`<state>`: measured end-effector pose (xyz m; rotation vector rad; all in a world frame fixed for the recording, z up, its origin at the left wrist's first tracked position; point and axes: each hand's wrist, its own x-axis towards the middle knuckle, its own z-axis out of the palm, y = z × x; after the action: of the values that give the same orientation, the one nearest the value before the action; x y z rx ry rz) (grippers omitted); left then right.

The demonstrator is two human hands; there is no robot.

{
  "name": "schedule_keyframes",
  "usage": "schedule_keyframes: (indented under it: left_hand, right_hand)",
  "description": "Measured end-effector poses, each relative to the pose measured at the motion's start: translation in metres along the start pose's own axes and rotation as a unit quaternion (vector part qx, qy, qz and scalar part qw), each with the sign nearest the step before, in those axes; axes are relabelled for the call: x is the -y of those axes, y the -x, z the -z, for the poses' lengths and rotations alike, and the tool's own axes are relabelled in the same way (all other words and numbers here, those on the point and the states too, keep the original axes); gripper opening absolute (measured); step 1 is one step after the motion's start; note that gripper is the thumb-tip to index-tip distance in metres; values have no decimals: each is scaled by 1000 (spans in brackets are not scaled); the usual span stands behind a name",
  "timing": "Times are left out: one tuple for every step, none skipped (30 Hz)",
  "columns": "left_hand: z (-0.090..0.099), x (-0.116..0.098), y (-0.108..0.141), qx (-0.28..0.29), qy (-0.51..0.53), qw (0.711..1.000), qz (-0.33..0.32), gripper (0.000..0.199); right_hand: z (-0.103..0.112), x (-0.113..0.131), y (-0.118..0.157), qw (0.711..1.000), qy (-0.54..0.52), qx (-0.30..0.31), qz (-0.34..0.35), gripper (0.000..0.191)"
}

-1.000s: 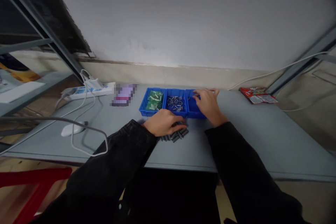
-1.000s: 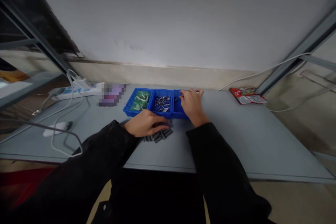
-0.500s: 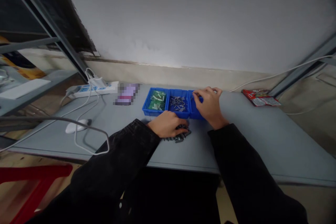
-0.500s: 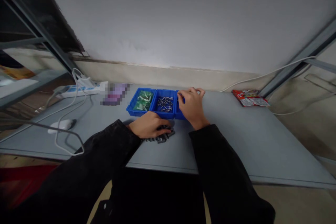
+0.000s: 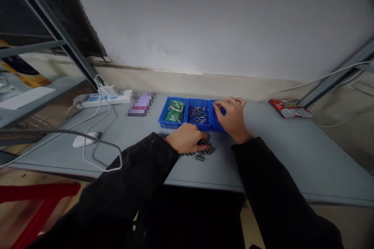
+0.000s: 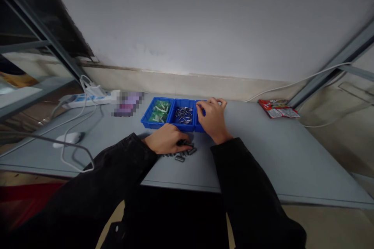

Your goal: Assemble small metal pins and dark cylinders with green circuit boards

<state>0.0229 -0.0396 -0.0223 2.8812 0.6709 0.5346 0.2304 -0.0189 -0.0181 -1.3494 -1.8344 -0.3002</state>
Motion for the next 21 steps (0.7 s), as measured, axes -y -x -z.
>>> schedule_keyframes:
  left_hand:
    - [0,0,0,1,2,1000,2,27]
    - [0,-1,0,3,4,1000,4,25]
    - [0,-1,0,5,4,1000,6,23]
    - [0,-1,-1,8,2,1000,9,22]
    - [0,-2,-1,11,-1,1000,12,22]
    - [1,-2,-1,14,-4,1000,14,21]
    - [1,-2,-1,17,-4,1000,14,21]
    - [1,-2,-2,18,-1,1000,13,21]
    - [2,-3,-2,19,4,1000,11,21]
    - [2,-3,-2,20,11,1000,7,22]
    - [2,-3,-2,20,18,1000,2,22]
    - [3,-3,-2,19,23,1000,-3,23]
    - [3,-3,-2,17,27,999,-8,24]
    - [3,-3,-2,11,29,999,-12,24]
    - [3,-3,-2,1,33,999,-15,25]
    - [3,-2,-1,-13,38,999,-18,26]
    - [3,-2,-1,-30,45,998,-18,27]
    - [3,-2,-1,-50,53,997,-16,28]
    - [4,-1,0,-71,62,995,-12,29]
    - [4,-1,0,-94,69,993,-6,30]
    - [5,0,1,-118,72,990,1,30]
  right_hand:
    - [0,0,0,1000,-1,-1,-1,19]
    - [1,1,0,1000,-3,-2,-1,19]
    - [1,1,0,1000,-4,-4,-1,19]
    - [2,2,0,1000,-5,-5,-1,18]
    - [2,2,0,1000,-7,-7,0,18]
    - [2,2,0,1000,-7,-8,0,18]
    - [2,2,0,1000,-8,-10,1,18]
    - [2,3,0,1000,-8,-11,0,18]
    - [2,3,1,1000,-9,-12,-1,19]
    - [2,4,1,1000,-9,-12,-2,19]
    - [3,4,1,1000,-10,-13,-3,19]
    - [3,5,2,1000,-11,-14,-4,19]
    - [3,5,2,1000,-12,-17,-5,19]
    - [4,6,2,1000,-13,-22,-4,19]
    - [5,6,2,999,-17,-29,-2,19]
    - [6,7,2,999,-24,-37,3,19]
    - [7,8,3,998,-36,-42,10,19]
    - [8,9,4,997,-52,-44,20,20]
    - [9,11,4,996,-67,-44,30,21]
    - [11,12,5,995,-80,-40,40,23]
    - [12,14,6,994,-89,-35,49,25]
